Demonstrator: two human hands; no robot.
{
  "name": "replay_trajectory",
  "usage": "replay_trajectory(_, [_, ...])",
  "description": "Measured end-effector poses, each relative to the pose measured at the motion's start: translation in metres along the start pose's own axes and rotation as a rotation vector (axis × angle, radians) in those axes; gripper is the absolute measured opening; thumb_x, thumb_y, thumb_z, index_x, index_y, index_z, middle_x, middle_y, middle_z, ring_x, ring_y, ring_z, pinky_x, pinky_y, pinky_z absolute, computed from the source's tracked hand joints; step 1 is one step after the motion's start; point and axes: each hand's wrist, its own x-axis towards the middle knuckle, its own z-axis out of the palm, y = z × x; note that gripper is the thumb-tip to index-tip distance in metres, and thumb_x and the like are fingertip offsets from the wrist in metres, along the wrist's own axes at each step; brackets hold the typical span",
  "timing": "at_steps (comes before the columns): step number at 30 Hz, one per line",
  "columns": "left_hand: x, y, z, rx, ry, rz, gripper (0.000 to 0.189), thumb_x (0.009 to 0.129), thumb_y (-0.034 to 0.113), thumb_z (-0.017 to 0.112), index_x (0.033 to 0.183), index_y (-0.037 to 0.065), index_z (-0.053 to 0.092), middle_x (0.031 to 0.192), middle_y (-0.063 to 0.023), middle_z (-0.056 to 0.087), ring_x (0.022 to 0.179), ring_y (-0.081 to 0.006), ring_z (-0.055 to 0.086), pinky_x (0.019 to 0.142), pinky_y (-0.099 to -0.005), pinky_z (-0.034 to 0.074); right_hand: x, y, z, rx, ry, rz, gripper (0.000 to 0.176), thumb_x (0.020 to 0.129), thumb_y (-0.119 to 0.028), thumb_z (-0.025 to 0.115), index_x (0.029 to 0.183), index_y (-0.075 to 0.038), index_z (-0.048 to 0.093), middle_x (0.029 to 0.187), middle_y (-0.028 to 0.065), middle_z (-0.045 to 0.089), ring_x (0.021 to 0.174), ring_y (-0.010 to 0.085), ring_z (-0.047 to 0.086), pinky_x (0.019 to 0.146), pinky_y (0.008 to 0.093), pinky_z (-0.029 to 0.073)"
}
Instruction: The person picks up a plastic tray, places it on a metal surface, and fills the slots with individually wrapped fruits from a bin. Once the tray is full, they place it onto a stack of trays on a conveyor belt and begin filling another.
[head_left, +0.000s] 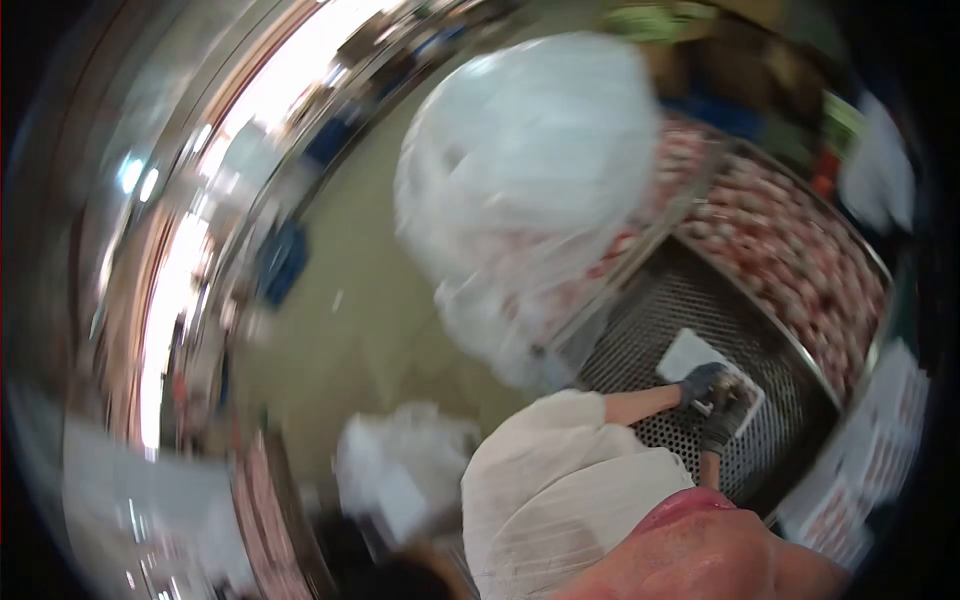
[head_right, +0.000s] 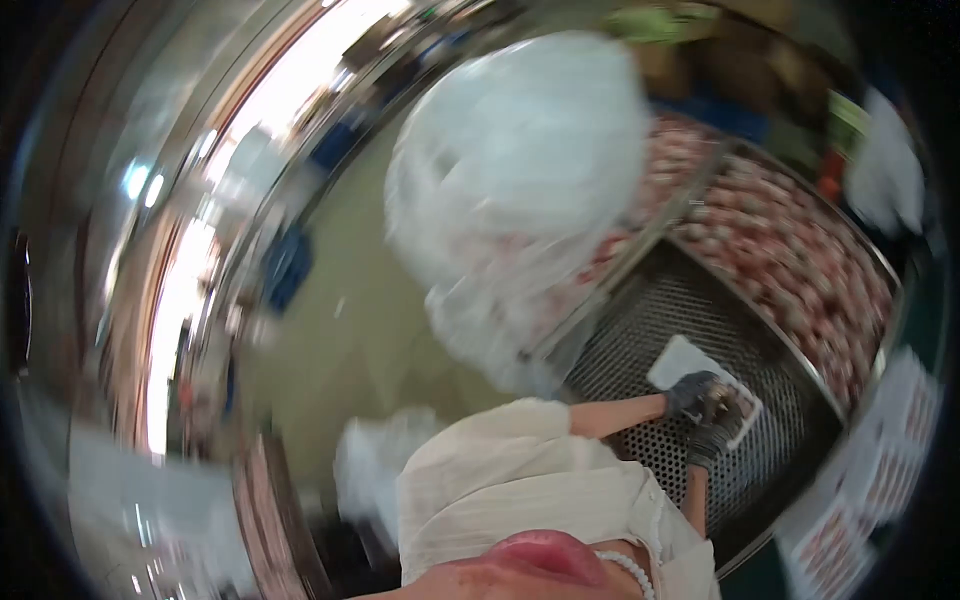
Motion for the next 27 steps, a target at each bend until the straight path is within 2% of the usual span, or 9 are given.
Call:
replay_trajectory(2, [-0.009,-0.008,-0.014,0.487,0.257,0.040,0.028,0.075,0.014,0.045,0.102,0.006,0.044,0.086,-0.0067,0.052,0.073,-0.0164,0.052,0.058,-0.0289,0.045,0.010,-0.008,0.004,0.260,-0.100,0.423,0.042,0.075,-0.021,0.051,0.110,-0.003,0.039,0.103,0.0131,0.045,0.084,0.0242,0.047,0.069,0.0336,0.040])
replay_trajectory(6, [-0.026,-0.034,-0.048,0.555,0.386,0.196,0.025,0.074,0.007,0.042,0.097,0.004,0.048,0.089,-0.0091,0.054,0.079,-0.0212,0.052,0.063,-0.0307,0.045,0.002,0.018,0.029,0.051,-0.282,0.236,0.049,0.073,-0.025,0.055,0.112,-0.003,0.035,0.106,0.0126,0.042,0.086,0.0209,0.045,0.068,0.0305,0.041])
replay_trajectory(10, [-0.049,-0.052,-0.069,0.776,0.461,0.401,0.023,0.074,0.013,0.045,0.095,0.004,0.050,0.092,-0.0120,0.053,0.083,-0.0233,0.051,0.072,-0.0315,0.041,0.013,0.003,0.041,0.607,-0.332,0.673,0.044,0.074,-0.026,0.054,0.108,-0.003,0.037,0.103,0.0100,0.043,0.088,0.0209,0.045,0.070,0.0328,0.041])
replay_trajectory(17, [-0.058,-0.042,-0.058,0.615,0.676,0.221,0.024,0.072,0.011,0.048,0.095,0.004,0.049,0.092,-0.0104,0.053,0.085,-0.0204,0.050,0.074,-0.0289,0.040,0.030,-0.036,0.034,1.198,-0.793,0.831,0.027,0.076,-0.023,0.049,0.098,-0.006,0.048,0.088,0.0052,0.050,0.078,0.0159,0.049,0.064,0.0287,0.043])
replay_trajectory(19, [-0.055,-0.036,-0.061,0.318,0.629,0.243,0.025,0.071,0.008,0.048,0.096,0.003,0.048,0.092,-0.0098,0.052,0.085,-0.0196,0.049,0.074,-0.0286,0.040,0.027,0.003,0.061,1.267,-0.795,1.205,0.025,0.076,-0.024,0.050,0.094,-0.007,0.050,0.081,0.0030,0.052,0.070,0.0142,0.049,0.061,0.0275,0.043])
replay_trajectory(20, [-0.051,-0.035,-0.063,0.030,0.573,0.265,0.026,0.071,0.006,0.048,0.097,0.003,0.047,0.093,-0.0092,0.052,0.086,-0.0188,0.049,0.073,-0.0283,0.040,0.024,0.016,0.070,1.261,-0.797,1.207,0.025,0.076,-0.024,0.050,0.094,-0.007,0.050,0.081,0.0030,0.052,0.070,0.0142,0.049,0.061,0.0275,0.043])
replay_trajectory(21, [-0.044,-0.041,-0.068,0.456,0.634,0.351,0.028,0.069,0.002,0.049,0.097,0.002,0.046,0.091,-0.0089,0.051,0.083,-0.0165,0.048,0.072,-0.0276,0.040,0.021,0.025,0.075,1.311,-0.790,1.250,0.025,0.075,-0.024,0.051,0.094,-0.007,0.050,0.080,0.0031,0.053,0.071,0.0143,0.050,0.061,0.0267,0.043])
replay_trajectory(23, [-0.030,-0.050,-0.071,0.306,0.652,0.326,0.028,0.068,0.003,0.052,0.095,0.002,0.047,0.087,-0.0088,0.051,0.080,-0.0157,0.048,0.069,-0.0275,0.041,0.019,0.037,0.076,1.355,-0.788,1.295,0.026,0.075,-0.024,0.051,0.094,-0.006,0.051,0.080,0.0031,0.054,0.071,0.0145,0.051,0.060,0.0259,0.043])
replay_trajectory(27, [-0.032,-0.046,-0.072,0.131,0.693,0.180,0.027,0.065,0.006,0.056,0.090,0.001,0.048,0.079,-0.0080,0.052,0.072,-0.0144,0.048,0.063,-0.0270,0.042,0.022,0.042,0.085,1.243,-0.630,1.008,0.022,0.076,-0.017,0.049,0.094,-0.004,0.050,0.088,0.0049,0.054,0.075,0.0157,0.052,0.063,0.0248,0.044])
